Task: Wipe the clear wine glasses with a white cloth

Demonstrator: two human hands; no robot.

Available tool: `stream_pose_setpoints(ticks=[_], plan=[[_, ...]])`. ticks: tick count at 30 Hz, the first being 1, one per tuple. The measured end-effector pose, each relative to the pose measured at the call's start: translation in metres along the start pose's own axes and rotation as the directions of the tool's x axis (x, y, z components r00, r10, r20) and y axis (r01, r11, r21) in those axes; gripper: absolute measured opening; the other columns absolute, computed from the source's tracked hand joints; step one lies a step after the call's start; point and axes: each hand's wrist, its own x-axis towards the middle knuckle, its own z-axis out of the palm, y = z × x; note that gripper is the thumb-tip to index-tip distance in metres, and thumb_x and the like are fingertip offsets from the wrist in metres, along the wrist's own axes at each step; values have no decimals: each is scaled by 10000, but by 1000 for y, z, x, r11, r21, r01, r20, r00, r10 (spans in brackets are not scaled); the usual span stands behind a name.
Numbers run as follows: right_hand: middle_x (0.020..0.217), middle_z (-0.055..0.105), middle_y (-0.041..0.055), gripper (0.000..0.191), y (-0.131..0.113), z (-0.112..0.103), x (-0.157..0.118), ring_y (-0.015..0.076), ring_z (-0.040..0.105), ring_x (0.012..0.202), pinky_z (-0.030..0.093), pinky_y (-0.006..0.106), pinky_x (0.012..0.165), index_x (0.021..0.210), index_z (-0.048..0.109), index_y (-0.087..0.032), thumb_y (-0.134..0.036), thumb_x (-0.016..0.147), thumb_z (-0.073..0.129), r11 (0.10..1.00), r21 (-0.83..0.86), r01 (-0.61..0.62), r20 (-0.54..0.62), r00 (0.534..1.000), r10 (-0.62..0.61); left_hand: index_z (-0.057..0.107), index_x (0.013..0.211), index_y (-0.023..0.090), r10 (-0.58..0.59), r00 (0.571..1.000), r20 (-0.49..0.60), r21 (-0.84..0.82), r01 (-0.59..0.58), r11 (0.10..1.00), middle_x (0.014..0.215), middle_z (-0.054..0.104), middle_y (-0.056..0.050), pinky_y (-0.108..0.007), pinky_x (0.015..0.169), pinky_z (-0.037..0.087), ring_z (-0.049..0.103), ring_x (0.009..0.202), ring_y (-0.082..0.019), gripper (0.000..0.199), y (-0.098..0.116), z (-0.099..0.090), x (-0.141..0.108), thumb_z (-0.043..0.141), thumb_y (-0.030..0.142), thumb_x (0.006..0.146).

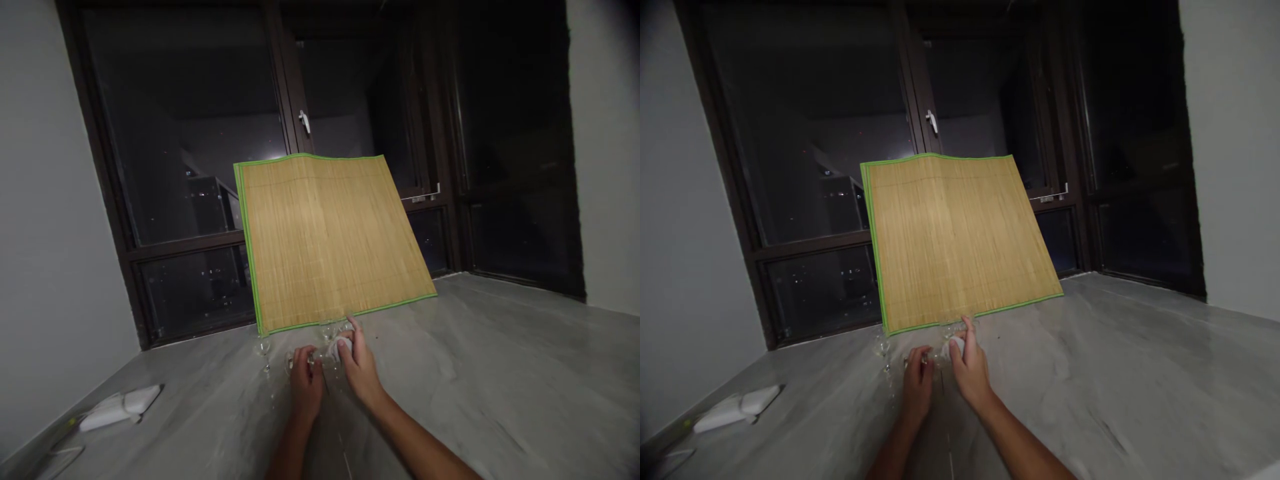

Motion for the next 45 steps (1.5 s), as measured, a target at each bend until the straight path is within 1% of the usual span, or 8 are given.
stream_pose_setpoints(ticks=[4,9,15,21,26,31,41,45], plan=[[1006,654,39,627,-1,1,-1,170,634,885,507,306,856,1456,276,-153,-211,855,443,996,85,-7,125,992,-4,642,996,212,-41,996,-80,-5,41,999,984,645,-65,-350,835,458,600,931,-227,223,-11,0,2,507,348,883],[1045,669,60,698,9,4,0,187,637,933,504,354,899,1457,265,-147,-87,777,415,995,93,40,233,971,-61,642,967,207,-28,997,-71,33,31,999,927,630,-54,-320,730,445,585,799,-208,193,-15,-4,3,527,324,864],[1367,540,166,748,7,3,0,236,546,1235,449,438,1045,1504,243,-137,-50,781,411,969,-199,150,183,976,-113,624,920,207,21,999,-44,97,-17,995,880,625,-56,-319,706,418,572,771,-213,162,-8,-9,3,510,317,882],[1358,579,138,722,1,-1,1,237,582,1201,469,371,1019,1444,394,-143,-10,735,421,923,-348,166,234,969,-86,606,915,207,64,997,-42,158,-56,986,867,619,-59,-330,740,414,582,817,-227,137,-7,-8,3,501,291,887],[1116,709,63,712,0,0,2,215,675,985,491,290,862,1419,433,-204,-59,724,485,939,-341,40,276,959,59,590,869,205,39,996,-83,178,-24,984,859,597,-45,-325,751,418,574,823,-217,155,-10,-6,3,468,295,904],[903,727,28,697,1,1,1,211,685,839,486,279,768,1387,486,-201,-76,702,511,957,-290,-3,264,961,83,578,817,215,47,997,-57,165,-37,986,825,588,-29,-303,731,417,574,801,-202,201,-12,-4,3,438,308,927],[1198,691,101,646,2,4,-2,236,653,1098,493,371,968,1384,533,-216,-44,765,460,930,-332,160,298,953,-58,529,850,234,-4,1000,-28,228,10,974,852,592,-29,-311,752,403,569,823,-204,199,-2,-3,0,363,287,945],[1270,659,99,607,3,5,-3,227,620,1172,483,384,1009,1367,536,-203,-60,782,461,965,-211,157,280,955,-94,490,826,239,-53,997,-52,342,68,937,851,557,-34,-317,729,382,550,807,-212,188,0,-3,1,357,298,945]])
